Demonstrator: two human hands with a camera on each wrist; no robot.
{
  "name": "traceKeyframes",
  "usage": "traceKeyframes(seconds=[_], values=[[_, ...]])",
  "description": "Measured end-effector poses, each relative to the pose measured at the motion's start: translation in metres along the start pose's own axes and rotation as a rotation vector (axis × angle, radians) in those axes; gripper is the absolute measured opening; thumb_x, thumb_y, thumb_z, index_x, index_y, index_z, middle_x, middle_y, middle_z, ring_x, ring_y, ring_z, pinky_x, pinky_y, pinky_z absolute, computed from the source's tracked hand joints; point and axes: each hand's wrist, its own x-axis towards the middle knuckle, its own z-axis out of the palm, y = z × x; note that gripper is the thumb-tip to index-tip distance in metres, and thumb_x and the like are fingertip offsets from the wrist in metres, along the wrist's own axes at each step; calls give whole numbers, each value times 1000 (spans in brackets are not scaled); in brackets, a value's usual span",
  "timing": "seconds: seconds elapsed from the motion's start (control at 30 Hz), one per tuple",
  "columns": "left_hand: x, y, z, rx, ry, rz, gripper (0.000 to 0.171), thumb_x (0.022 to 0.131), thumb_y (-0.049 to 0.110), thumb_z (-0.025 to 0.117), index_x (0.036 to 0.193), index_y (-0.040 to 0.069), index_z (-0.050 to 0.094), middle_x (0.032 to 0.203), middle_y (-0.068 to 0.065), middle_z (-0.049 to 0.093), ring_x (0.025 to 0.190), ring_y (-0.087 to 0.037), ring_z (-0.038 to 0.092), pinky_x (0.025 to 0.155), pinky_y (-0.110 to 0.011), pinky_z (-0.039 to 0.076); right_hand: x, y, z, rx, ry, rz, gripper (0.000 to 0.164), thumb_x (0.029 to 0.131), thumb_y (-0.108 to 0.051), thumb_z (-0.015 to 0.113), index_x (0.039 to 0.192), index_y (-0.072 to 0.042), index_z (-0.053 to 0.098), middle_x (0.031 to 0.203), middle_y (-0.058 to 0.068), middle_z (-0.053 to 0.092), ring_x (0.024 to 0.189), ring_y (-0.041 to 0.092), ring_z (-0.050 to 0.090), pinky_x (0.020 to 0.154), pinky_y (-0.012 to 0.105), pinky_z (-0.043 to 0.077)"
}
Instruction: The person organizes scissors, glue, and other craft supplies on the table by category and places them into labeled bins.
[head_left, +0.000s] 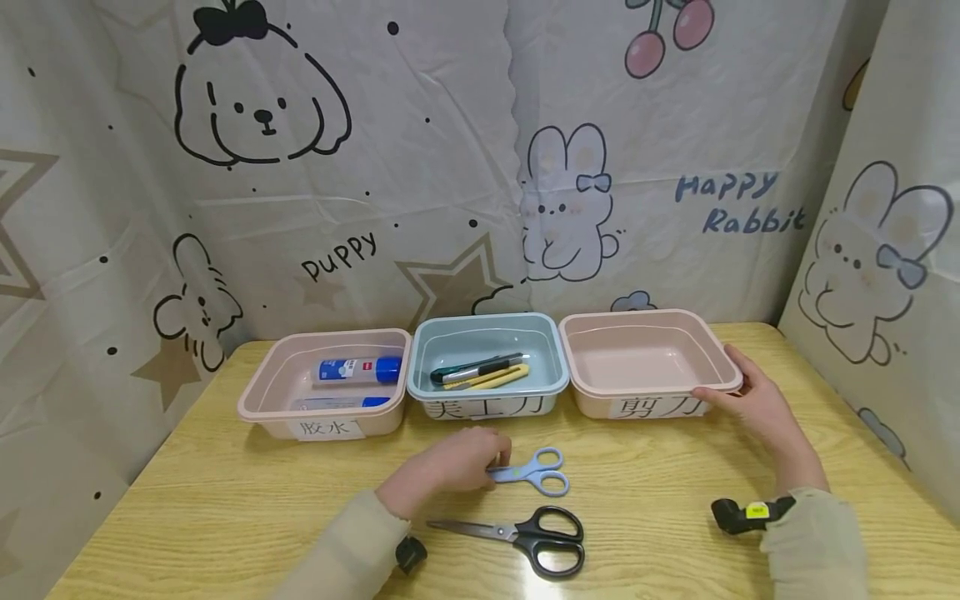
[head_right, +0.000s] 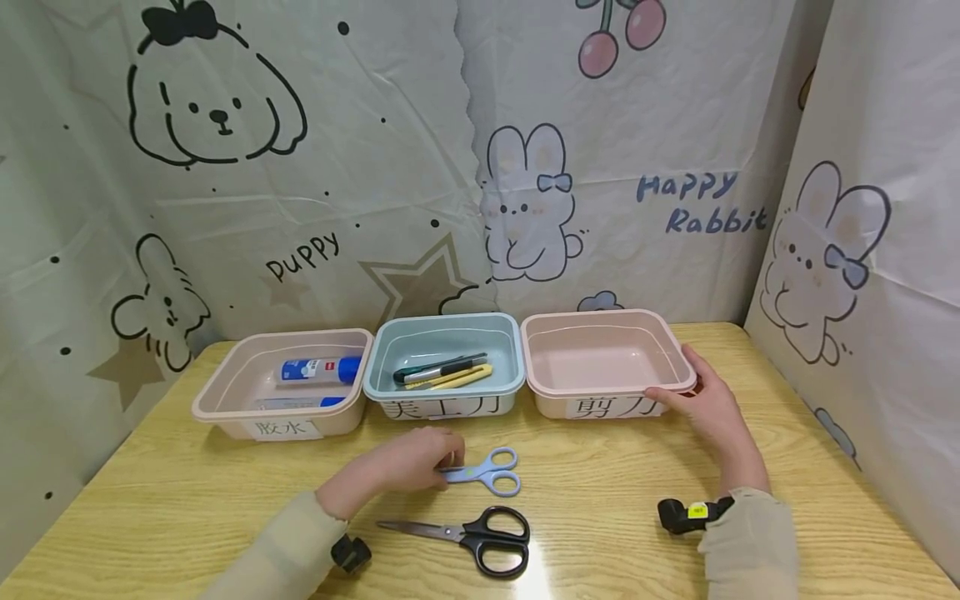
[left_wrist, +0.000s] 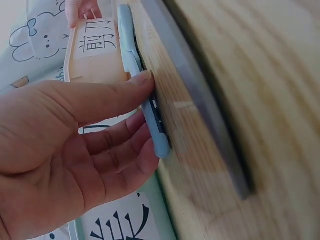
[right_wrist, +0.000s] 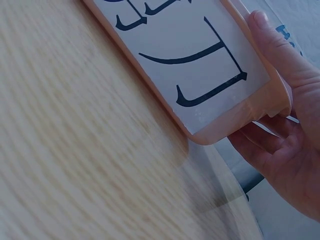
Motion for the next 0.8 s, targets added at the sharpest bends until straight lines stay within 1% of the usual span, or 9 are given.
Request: traceKeyframes(seconds=[0.1, 0.17, 0.3, 0.37, 0.5, 0.63, 0.73, 0.8], values=[[1, 1, 1, -3, -6, 9, 21, 75, 10, 72, 93, 14, 63, 86, 4, 57, 77, -7, 52, 71, -21, 45, 0, 0, 0, 6, -2, 2, 99, 80, -37, 68, 146, -7, 0, 145, 28, 18, 124, 45, 29, 97, 61, 27], [2, 2, 2, 0, 4, 19, 22, 76, 9, 71, 97, 13, 64, 88, 3, 56, 79, -8, 52, 72, -21, 45, 0, 0, 0, 10, -2, 3, 99, 80, -37, 68, 146, -7, 0, 146, 28, 18, 124, 45, 29, 98, 61, 27], [4, 5, 2, 8, 45, 28, 22, 76, 7, 69, 96, 12, 66, 87, 2, 55, 78, -8, 51, 72, -21, 45, 1, 0, -1, 17, -7, 6, 98, 80, -37, 67, 146, -8, 0, 147, 27, 16, 125, 44, 28, 98, 61, 26], [7, 7, 2, 7, 72, 34, 21, 76, 6, 69, 96, 12, 66, 88, 3, 57, 79, -8, 53, 72, -21, 46, 1, 0, -1, 17, -8, 7, 98, 80, -37, 67, 146, -8, 0, 147, 26, 16, 125, 44, 28, 98, 61, 26], [12, 13, -1, 3, 114, 74, 17, 79, 6, 66, 94, 12, 67, 89, 4, 64, 81, -9, 58, 73, -20, 47, 2, 1, -1, 21, -8, 5, 99, 80, -37, 68, 146, -9, 0, 146, 27, 18, 125, 44, 29, 98, 61, 27], [15, 20, -4, 16, 118, 95, 15, 81, 7, 64, 95, 12, 67, 90, 4, 65, 81, -7, 59, 72, -18, 48, 1, 1, 0, 38, -9, 1, 99, 79, -36, 69, 146, -9, 1, 146, 26, 18, 126, 45, 27, 98, 62, 26], [18, 26, -5, 16, 122, 106, 16, 82, 7, 64, 97, 11, 66, 93, 3, 65, 84, -7, 59, 73, -17, 48, 1, 0, 0, 47, -11, 4, 100, 79, -36, 69, 146, -9, 1, 147, 26, 16, 127, 46, 26, 98, 62, 25], [20, 30, -6, 13, 136, 114, 17, 83, 8, 64, 99, 11, 66, 95, 3, 64, 86, -7, 60, 74, -16, 47, 0, 0, 0, 47, -11, 5, 100, 79, -36, 69, 146, -9, 1, 147, 26, 16, 127, 46, 25, 98, 62, 25]])
